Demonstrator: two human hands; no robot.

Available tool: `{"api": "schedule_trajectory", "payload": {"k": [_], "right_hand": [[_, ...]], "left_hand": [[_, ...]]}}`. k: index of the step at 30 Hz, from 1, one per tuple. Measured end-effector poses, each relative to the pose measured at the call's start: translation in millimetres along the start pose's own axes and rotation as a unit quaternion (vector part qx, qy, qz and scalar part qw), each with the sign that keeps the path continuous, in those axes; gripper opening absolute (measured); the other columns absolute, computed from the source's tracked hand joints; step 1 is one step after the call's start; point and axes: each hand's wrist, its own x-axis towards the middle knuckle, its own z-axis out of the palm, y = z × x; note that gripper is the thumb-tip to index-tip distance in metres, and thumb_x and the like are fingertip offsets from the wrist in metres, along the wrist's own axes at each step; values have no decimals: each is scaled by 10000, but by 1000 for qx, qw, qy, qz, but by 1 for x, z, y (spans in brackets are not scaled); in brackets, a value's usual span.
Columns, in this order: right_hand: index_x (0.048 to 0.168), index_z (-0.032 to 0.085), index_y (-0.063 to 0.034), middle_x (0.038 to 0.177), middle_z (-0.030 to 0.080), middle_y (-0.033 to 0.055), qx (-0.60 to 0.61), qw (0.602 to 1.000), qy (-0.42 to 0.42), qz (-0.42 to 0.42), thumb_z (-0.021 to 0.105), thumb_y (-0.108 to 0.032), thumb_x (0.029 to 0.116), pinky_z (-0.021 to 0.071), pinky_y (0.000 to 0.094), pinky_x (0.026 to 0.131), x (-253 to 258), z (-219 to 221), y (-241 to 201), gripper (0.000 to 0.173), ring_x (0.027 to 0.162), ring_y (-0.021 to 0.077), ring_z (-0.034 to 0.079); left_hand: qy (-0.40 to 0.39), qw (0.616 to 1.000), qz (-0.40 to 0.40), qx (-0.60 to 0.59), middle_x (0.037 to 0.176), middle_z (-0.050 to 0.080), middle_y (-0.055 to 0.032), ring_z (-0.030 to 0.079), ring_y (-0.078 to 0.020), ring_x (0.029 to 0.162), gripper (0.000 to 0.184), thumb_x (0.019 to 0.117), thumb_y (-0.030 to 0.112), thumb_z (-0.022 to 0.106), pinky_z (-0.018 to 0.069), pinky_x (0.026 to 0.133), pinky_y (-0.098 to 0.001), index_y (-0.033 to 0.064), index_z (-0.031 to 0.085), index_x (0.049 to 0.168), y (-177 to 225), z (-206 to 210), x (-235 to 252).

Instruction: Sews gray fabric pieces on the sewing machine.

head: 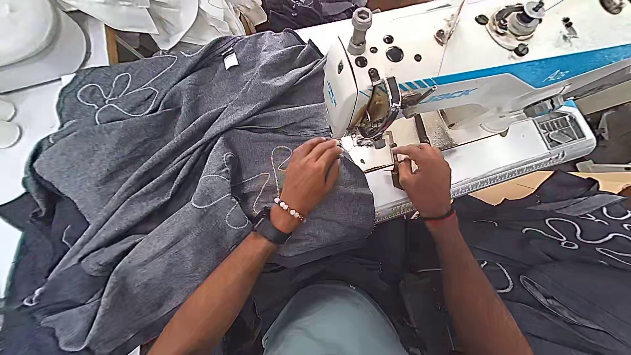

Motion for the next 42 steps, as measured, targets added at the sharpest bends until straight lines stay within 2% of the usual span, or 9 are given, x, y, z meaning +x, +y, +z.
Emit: {"api": "schedule_trajectory", "payload": {"k": [4, 10, 18, 23, 30, 34, 36, 38, 42], "right_hand": [[1141, 785, -187, 1085, 716, 113, 10, 998, -38, -58, 617, -143, 954, 539, 524, 829, 3, 10, -1, 254, 1007, 315, 671], [1113, 779, -163, 1047, 706, 92, 12, 995, 59, -78, 641, -227, 990, 547, 446, 801, 2, 55, -52, 195, 974, 288, 655], [1221, 746, -237, 1368, 675, -84, 15, 987, 51, -155, 545, -129, 972, 428, 443, 1041, -32, 67, -66, 338, 1313, 173, 564], [1114, 772, -242, 1276, 719, -103, -68, 986, 106, -108, 564, -162, 971, 416, 421, 948, -39, 73, -71, 264, 1138, 168, 624], [918, 731, -124, 1036, 670, 107, 0, 997, 54, 55, 656, -385, 938, 510, 489, 792, -17, 61, -70, 273, 988, 313, 625], [746, 672, -76, 1033, 689, 121, 47, 997, -25, 52, 743, -257, 819, 534, 506, 786, 7, 43, -96, 207, 994, 329, 645], [933, 694, -53, 1091, 725, 101, 118, 988, -36, 88, 733, -248, 853, 573, 477, 760, -5, 38, -99, 214, 966, 267, 697], [1369, 575, -57, 1048, 734, 91, 206, 964, -90, 145, 675, -303, 935, 598, 457, 710, -36, 34, -99, 509, 851, 221, 716], [1339, 624, -15, 981, 748, 38, 372, 906, -79, 186, 600, -221, 991, 607, 249, 727, -94, 25, -116, 406, 831, 51, 708]], "left_hand": [[-32, 995, 69, 59, 1513, 563, 10, 460, -206, 1449, 408, 1063, 316, 446, 362, 1199, -425, 176, 650, 1388, -23, 9, -10], [-53, 991, 114, 43, 1505, 571, -4, 460, -218, 1449, 435, 1051, 296, 454, 343, 1214, -420, 145, 621, 1423, -37, -2, -2], [-87, 977, 190, 38, 1505, 560, 26, 463, -226, 1420, 431, 1047, 332, 429, 351, 1173, -457, 277, 632, 1423, -66, -8, 13], [-87, 977, 186, 63, 1470, 582, 41, 477, -236, 1377, 417, 1025, 334, 448, 344, 1129, -472, 359, 650, 1388, -64, -8, 17], [-67, 991, 35, 108, 1612, 428, 3, 352, -262, 1498, 601, 985, 642, 455, 222, 1237, -526, 334, 552, 1492, -14, 11, -12], [-42, 994, 42, 90, 1552, 520, -29, 411, -288, 1481, 471, 1040, 437, 461, 296, 1226, -534, 220, 631, 1421, -14, 9, -16], [-64, 992, 37, 100, 1603, 458, 3, 355, -257, 1518, 480, 1062, 422, 409, 262, 1239, -539, 253, 570, 1481, -14, 7, -19], [-75, 991, 25, 105, 1640, 400, 43, 292, -226, 1548, 501, 1067, 471, 399, 210, 1258, -540, 296, 523, 1519, -15, 9, -22], [-83, 990, 22, 108, 1637, 403, 26, 282, -256, 1548, 497, 1060, 466, 404, 200, 1259, -537, 272, 563, 1489, -15, 9, -20]]}}
